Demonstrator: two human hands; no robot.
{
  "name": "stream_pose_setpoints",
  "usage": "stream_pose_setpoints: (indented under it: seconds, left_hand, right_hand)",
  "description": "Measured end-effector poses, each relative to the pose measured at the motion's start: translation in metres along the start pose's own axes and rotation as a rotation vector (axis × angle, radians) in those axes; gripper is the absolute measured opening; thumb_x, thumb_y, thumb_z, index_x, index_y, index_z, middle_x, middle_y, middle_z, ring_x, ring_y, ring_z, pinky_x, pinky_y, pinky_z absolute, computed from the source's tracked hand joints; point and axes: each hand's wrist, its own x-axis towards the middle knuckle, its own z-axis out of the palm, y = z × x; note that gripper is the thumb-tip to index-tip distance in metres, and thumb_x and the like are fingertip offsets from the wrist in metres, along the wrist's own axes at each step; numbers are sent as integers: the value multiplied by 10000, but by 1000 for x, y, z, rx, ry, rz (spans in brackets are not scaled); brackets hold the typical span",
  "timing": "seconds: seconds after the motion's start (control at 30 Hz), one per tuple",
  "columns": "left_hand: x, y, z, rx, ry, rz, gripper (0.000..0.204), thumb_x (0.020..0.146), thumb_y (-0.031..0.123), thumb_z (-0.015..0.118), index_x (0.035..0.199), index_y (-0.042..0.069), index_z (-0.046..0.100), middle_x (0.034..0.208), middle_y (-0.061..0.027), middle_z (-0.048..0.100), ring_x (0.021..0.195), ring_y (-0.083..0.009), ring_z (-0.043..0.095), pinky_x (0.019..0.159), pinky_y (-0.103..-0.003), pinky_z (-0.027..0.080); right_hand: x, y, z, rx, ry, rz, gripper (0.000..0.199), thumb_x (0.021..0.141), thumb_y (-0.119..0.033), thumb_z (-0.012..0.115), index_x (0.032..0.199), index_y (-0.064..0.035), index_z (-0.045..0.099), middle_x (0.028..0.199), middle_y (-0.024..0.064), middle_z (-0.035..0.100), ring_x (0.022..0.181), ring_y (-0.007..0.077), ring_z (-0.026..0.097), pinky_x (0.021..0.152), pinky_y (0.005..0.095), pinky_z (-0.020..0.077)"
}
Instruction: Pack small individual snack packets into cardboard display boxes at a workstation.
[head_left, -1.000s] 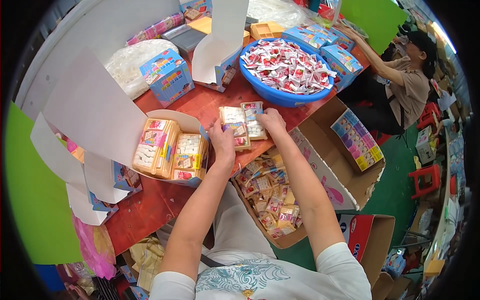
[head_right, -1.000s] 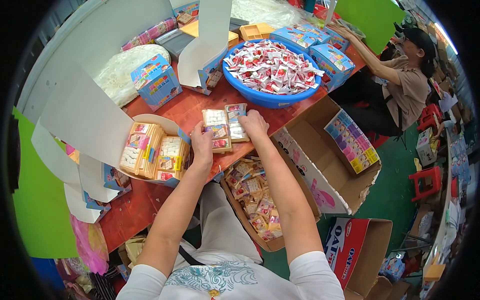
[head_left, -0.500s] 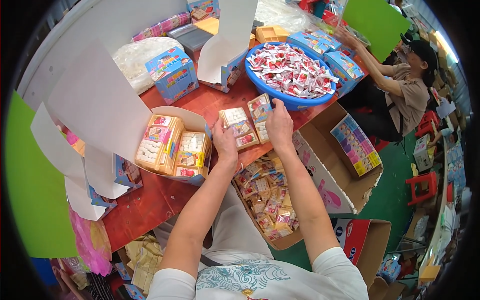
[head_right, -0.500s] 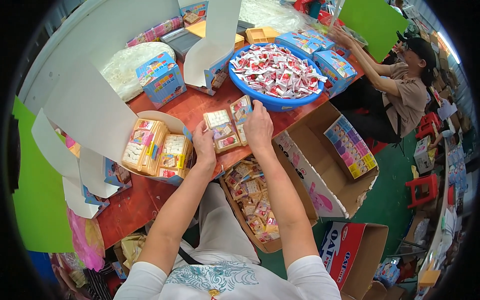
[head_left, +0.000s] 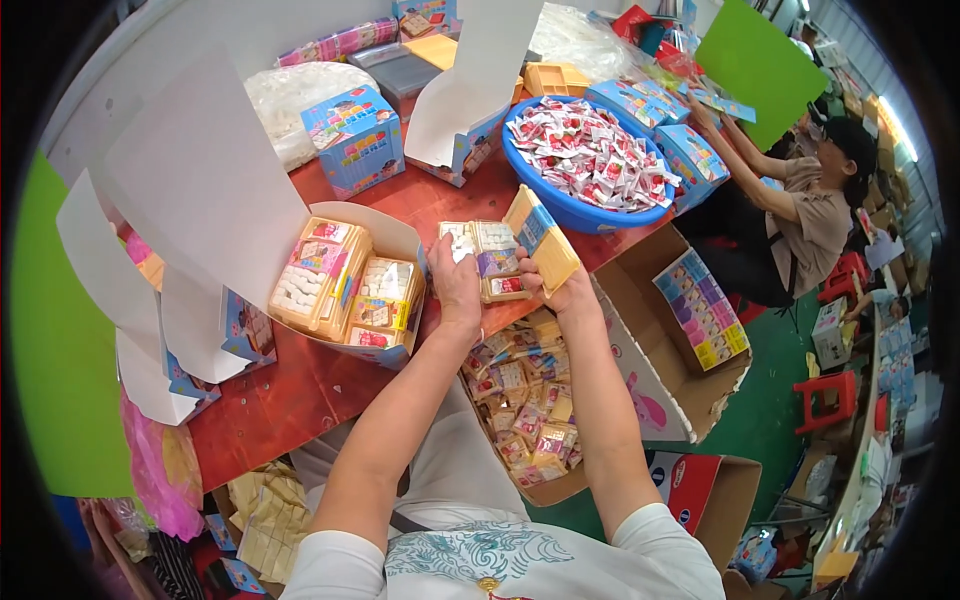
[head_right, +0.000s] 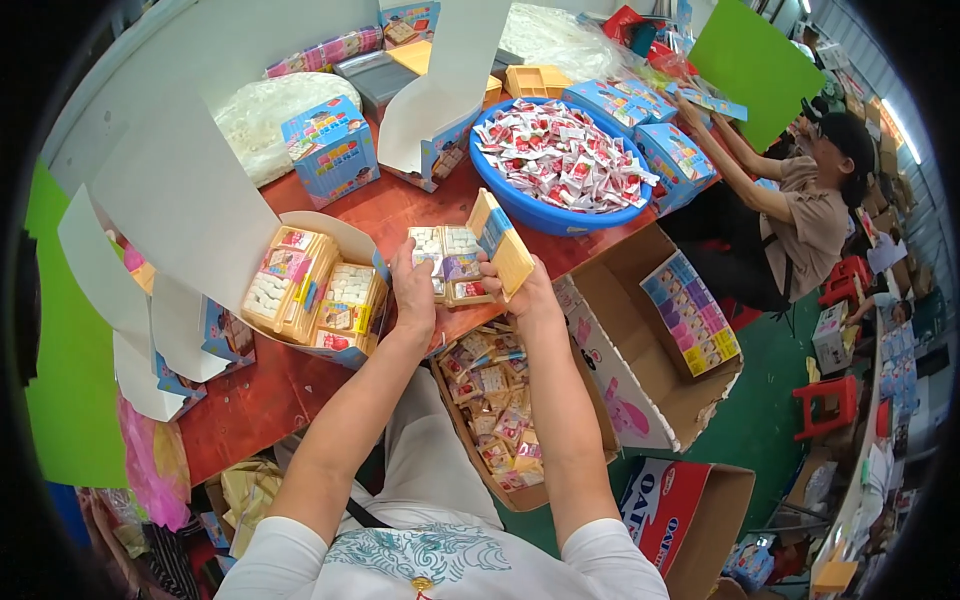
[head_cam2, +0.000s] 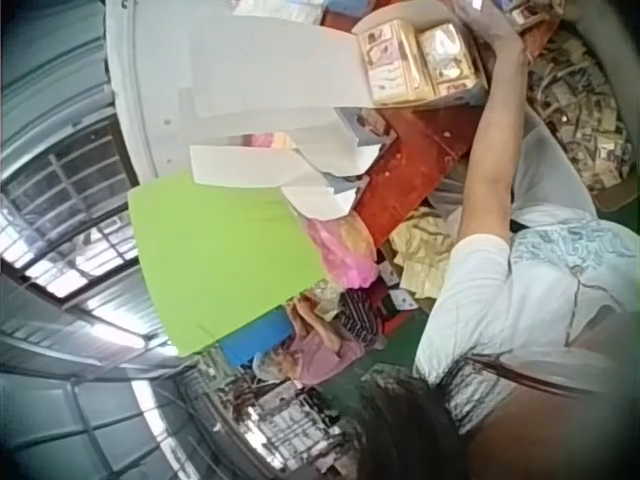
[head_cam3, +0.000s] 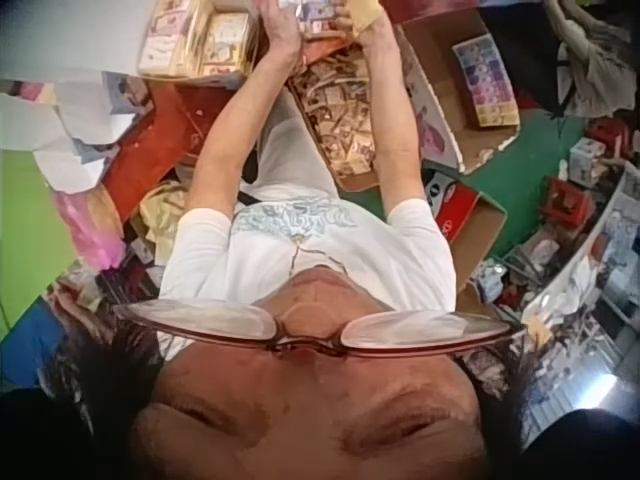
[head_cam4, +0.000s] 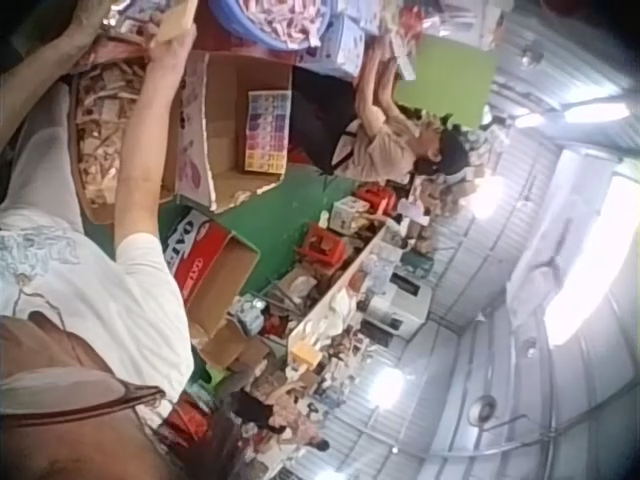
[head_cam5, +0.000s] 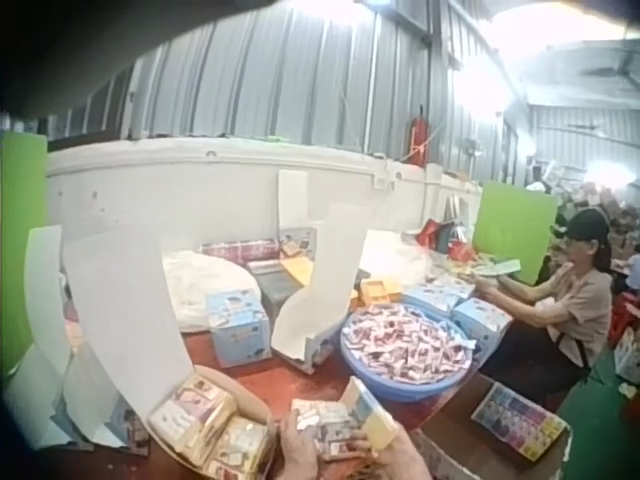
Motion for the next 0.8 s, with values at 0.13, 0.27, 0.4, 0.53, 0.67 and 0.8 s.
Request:
stream_pose_setpoints:
  seconds: [0.13, 0.27, 0.4, 0.53, 0.67, 0.8]
  left_hand:
    - [3, 0, -1, 68, -11, -20, 514, 816, 174, 514, 1278, -38, 442, 1304, -211, 419, 1237, -330, 382, 1051, -374, 293]
    - [4, 14, -1, -51, -27, -129, 519, 790, 116, 510, 1279, -54, 467, 1308, -207, 447, 1228, -307, 407, 1048, -351, 293]
    - [13, -10, 8, -132, -47, -117, 521, 783, 97, 513, 1279, -57, 471, 1311, -200, 446, 1224, -292, 415, 1044, -346, 296]
    - [21, -38, 14, -295, 10, -141, 439, 783, 40, 482, 1212, -45, 507, 1184, -143, 539, 1072, -239, 524, 912, -303, 401]
    - [26, -47, 14, -415, -28, -256, 305, 778, -12, 443, 1059, 12, 557, 938, -36, 602, 732, -117, 567, 571, -206, 437]
    - [15, -20, 11, -712, -40, -373, 287, 772, -21, 433, 1023, 42, 559, 889, -12, 584, 623, -68, 500, 443, -187, 347]
  right_hand:
    - [3, -2, -8, 14, 27, 21, 332, 924, -201, 400, 1155, 32, 449, 890, 177, 532, 583, 189, 476, 419, 249, 399]
    - [7, -12, -3, -396, 239, -132, 281, 885, -114, 439, 1107, 37, 518, 856, 148, 575, 629, 196, 546, 457, 272, 443]
    - [36, -16, -26, -1009, 502, -507, 280, 816, -34, 468, 1040, 43, 616, 881, 175, 648, 735, 290, 626, 649, 369, 514]
    - [30, 8, 0, -1769, 701, -765, 317, 823, -62, 459, 1102, 10, 592, 1014, 251, 578, 904, 430, 566, 837, 447, 454]
    - [21, 16, 3, -2093, 770, -850, 329, 847, -142, 480, 1142, -20, 556, 1128, 216, 497, 1040, 404, 489, 843, 496, 422]
    - [20, 17, -10, -2215, 830, -839, 317, 835, -156, 499, 1121, -39, 570, 1113, 203, 508, 1019, 369, 501, 801, 505, 431]
